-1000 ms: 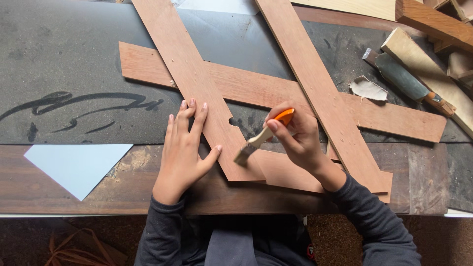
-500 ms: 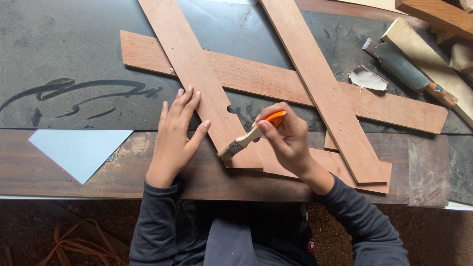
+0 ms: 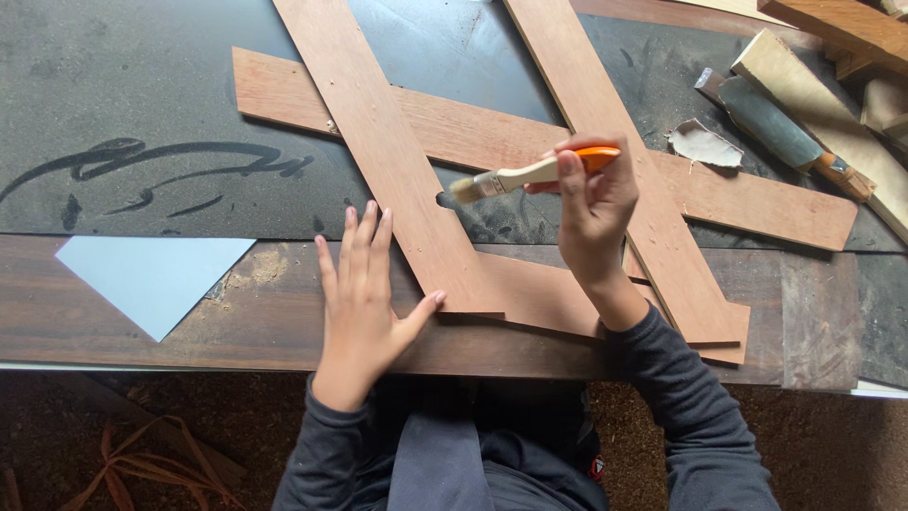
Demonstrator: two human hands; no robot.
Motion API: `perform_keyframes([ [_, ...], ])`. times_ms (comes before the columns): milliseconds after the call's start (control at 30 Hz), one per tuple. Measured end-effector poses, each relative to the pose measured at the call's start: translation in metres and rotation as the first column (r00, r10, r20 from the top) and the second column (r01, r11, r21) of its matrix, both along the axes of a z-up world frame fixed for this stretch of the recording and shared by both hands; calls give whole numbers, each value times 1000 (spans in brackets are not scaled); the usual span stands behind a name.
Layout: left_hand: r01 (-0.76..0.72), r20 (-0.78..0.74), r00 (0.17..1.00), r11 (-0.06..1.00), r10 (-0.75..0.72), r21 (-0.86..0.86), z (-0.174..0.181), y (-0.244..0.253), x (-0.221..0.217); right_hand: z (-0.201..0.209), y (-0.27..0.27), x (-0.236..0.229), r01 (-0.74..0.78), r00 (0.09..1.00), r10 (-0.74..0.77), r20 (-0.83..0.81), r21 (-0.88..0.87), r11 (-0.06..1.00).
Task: The person uses a small brush to apply a clear liquid to several thin wooden planks arranged on a workbench. The person holds the planks in place with one hand while brushing along the grain with the other, moving from one plank to another across the work surface.
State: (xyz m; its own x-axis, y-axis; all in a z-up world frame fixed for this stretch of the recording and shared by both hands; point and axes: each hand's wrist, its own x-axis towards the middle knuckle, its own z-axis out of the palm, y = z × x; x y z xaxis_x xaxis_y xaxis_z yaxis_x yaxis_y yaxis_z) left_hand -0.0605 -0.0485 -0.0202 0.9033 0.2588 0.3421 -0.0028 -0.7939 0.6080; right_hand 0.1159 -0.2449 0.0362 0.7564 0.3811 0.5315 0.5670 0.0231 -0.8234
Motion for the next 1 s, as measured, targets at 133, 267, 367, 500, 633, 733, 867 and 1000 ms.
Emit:
perform_keyframes([
  [133,-162,-77,984,987,160,-23,-5,-27,-9,0,-14,-15,14,1000,-13,-28,13,1000],
  [267,-220,-90,973,974,214,-61,-11,-46,-17,-4,-23,-43,-52,988,60,-145,56,997],
  [367,-206,-83,976,976,200,-73,-18,-52,-18,-5,-32,-60,-48,973,55,-225,39,998],
  [500,-191,-69,980,978,186,-79,-26,-55,-18,-8,-43,-67,-18,958,19,-286,7,1000],
  [633,-199,-52,979,979,197,-42,-31,-53,-16,-13,-58,-71,11,953,-10,-303,1,1000],
  [733,-197,-44,980,979,195,-50,-31,-54,-17,-18,-71,-71,39,930,-55,-362,-51,998],
  [867,-203,-43,979,977,200,-62,-30,-55,-18,-24,-88,-74,39,922,-63,-381,-70,997],
  [1000,-191,-29,981,979,190,-67,-25,-54,-17,-26,-101,-76,89,921,-90,-380,-21,996],
])
